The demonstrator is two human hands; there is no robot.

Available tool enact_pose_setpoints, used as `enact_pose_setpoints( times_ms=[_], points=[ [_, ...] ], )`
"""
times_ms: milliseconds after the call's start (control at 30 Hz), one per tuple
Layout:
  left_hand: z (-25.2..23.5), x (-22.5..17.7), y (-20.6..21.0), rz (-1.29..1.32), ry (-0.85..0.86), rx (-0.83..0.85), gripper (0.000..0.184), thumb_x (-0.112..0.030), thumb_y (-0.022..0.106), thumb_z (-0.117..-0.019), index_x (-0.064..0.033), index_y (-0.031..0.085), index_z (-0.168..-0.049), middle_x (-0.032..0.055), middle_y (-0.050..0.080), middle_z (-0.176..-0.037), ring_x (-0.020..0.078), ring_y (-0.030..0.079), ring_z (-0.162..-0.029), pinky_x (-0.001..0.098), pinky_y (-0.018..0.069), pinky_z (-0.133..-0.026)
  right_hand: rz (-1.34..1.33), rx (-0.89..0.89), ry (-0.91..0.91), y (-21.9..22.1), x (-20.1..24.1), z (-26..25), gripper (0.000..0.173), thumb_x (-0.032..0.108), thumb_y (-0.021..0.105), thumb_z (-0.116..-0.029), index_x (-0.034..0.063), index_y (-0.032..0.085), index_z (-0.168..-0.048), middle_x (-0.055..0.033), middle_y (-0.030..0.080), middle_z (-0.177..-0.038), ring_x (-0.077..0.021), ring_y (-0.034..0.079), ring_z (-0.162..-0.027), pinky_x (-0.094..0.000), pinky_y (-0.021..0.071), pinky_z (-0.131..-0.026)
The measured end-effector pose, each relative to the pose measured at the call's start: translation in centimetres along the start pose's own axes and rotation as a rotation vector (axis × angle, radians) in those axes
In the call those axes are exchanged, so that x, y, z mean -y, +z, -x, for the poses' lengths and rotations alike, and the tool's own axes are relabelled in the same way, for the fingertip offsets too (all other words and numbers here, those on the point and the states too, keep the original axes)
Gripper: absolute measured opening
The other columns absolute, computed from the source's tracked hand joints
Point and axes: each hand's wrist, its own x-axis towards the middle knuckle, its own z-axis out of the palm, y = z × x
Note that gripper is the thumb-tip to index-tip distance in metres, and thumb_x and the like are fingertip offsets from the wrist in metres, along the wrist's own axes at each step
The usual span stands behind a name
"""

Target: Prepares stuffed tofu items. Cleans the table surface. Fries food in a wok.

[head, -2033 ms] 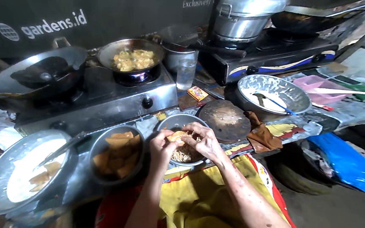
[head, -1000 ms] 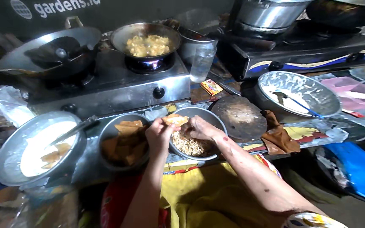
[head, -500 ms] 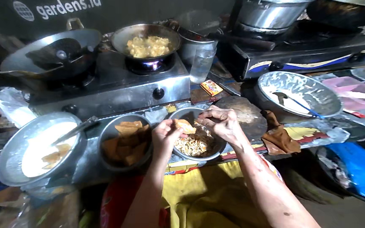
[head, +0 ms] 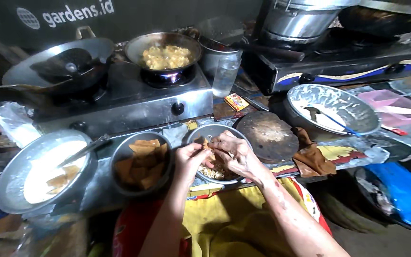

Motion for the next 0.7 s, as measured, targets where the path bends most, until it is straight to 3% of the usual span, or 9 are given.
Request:
enact_pose_setpoints(
  times_ms=[167, 267, 333, 433, 500, 600, 700],
  points=[
    [0.0, 0.4, -0.3, 0.012, 0.089, 0.085, 0.009, 0.012, 0.063, -0.0876, 0.0066, 0.069, -0.091, 0.0086, 0.071, -0.087, 0.0144, 0.069, -0.063, 0.0322, 0.0634, -0.063, -0.048, -0.072, 0.082, 0.2, -0.5, -0.2, 0.016, 0.011, 0.065, -0.0886, 0.0029, 0.077, -0.084, -0.0073, 0.071, -0.093, -0.01, 0.064, -0.093, -0.0221, 0.0513, -0.084],
    [0.0, 0.4, -0.7, 0.019, 0.136, 0.122, 0.013, 0.013, 0.063, -0.0851, 0.0071, 0.07, -0.094, 0.0103, 0.071, -0.097, 0.0149, 0.07, -0.068, 0.0323, 0.0645, -0.066, -0.053, -0.065, 0.203, -0.2, -0.7, -0.3, 0.023, 0.02, 0.071, -0.0864, -0.001, 0.074, -0.097, -0.0099, 0.069, -0.095, -0.0085, 0.063, -0.083, -0.0215, 0.052, -0.074],
    [0.0, 0.5, -0.9, 0.009, 0.151, 0.149, 0.014, 0.013, 0.064, -0.0849, 0.0083, 0.071, -0.096, 0.0123, 0.071, -0.101, 0.0162, 0.071, -0.07, 0.0333, 0.0646, -0.067, -0.075, -0.025, 0.239, -0.2, -0.7, -0.3, 0.023, 0.02, 0.069, -0.0869, 0.0, 0.076, -0.095, -0.0096, 0.072, -0.094, -0.0077, 0.065, -0.085, -0.0223, 0.053, -0.076],
    [-0.1, 0.9, -0.8, -0.024, 0.155, 0.169, 0.01, 0.012, 0.065, -0.0843, 0.0073, 0.069, -0.093, 0.0112, 0.07, -0.097, 0.0166, 0.071, -0.07, 0.0337, 0.0647, -0.065, -0.058, -0.057, 0.242, 0.4, -0.3, -0.1, 0.016, 0.015, 0.065, -0.0837, 0.0018, 0.073, -0.082, -0.0071, 0.07, -0.086, -0.0046, 0.063, -0.078, -0.0195, 0.0509, -0.07],
    [-0.1, 1.0, -0.5, -0.052, 0.131, 0.167, 0.009, 0.01, 0.065, -0.0856, 0.0079, 0.068, -0.094, 0.0098, 0.071, -0.091, 0.0159, 0.071, -0.069, 0.0334, 0.0642, -0.064, 0.017, -0.09, 0.223, 0.9, -0.1, 0.0, 0.016, 0.013, 0.061, -0.0826, 0.0008, 0.071, -0.079, -0.009, 0.069, -0.082, -0.0096, 0.063, -0.077, -0.0245, 0.0506, -0.069],
    [0.2, 0.4, -0.2, -0.071, 0.081, 0.137, 0.017, 0.009, 0.066, -0.0877, 0.0107, 0.065, -0.105, 0.0098, 0.072, -0.083, 0.0143, 0.07, -0.064, 0.0316, 0.0627, -0.061, 0.053, -0.063, 0.147, 0.8, -0.6, 0.4, 0.024, 0.017, 0.059, -0.0882, -0.0009, 0.074, -0.084, -0.0124, 0.072, -0.087, -0.0146, 0.067, -0.085, -0.0288, 0.0541, -0.078],
    [0.2, -0.3, -0.4, -0.041, 0.078, 0.148, 0.029, 0.012, 0.065, -0.0884, 0.0148, 0.062, -0.117, 0.0153, 0.072, -0.093, 0.0144, 0.07, -0.066, 0.0304, 0.0622, -0.061, -0.082, -0.002, 0.149, -0.2, -1.0, 0.7, 0.03, 0.023, 0.06, -0.0932, -0.0023, 0.076, -0.097, -0.0088, 0.072, -0.098, -0.0014, 0.066, -0.091, -0.0164, 0.0544, -0.082]
  ],
)
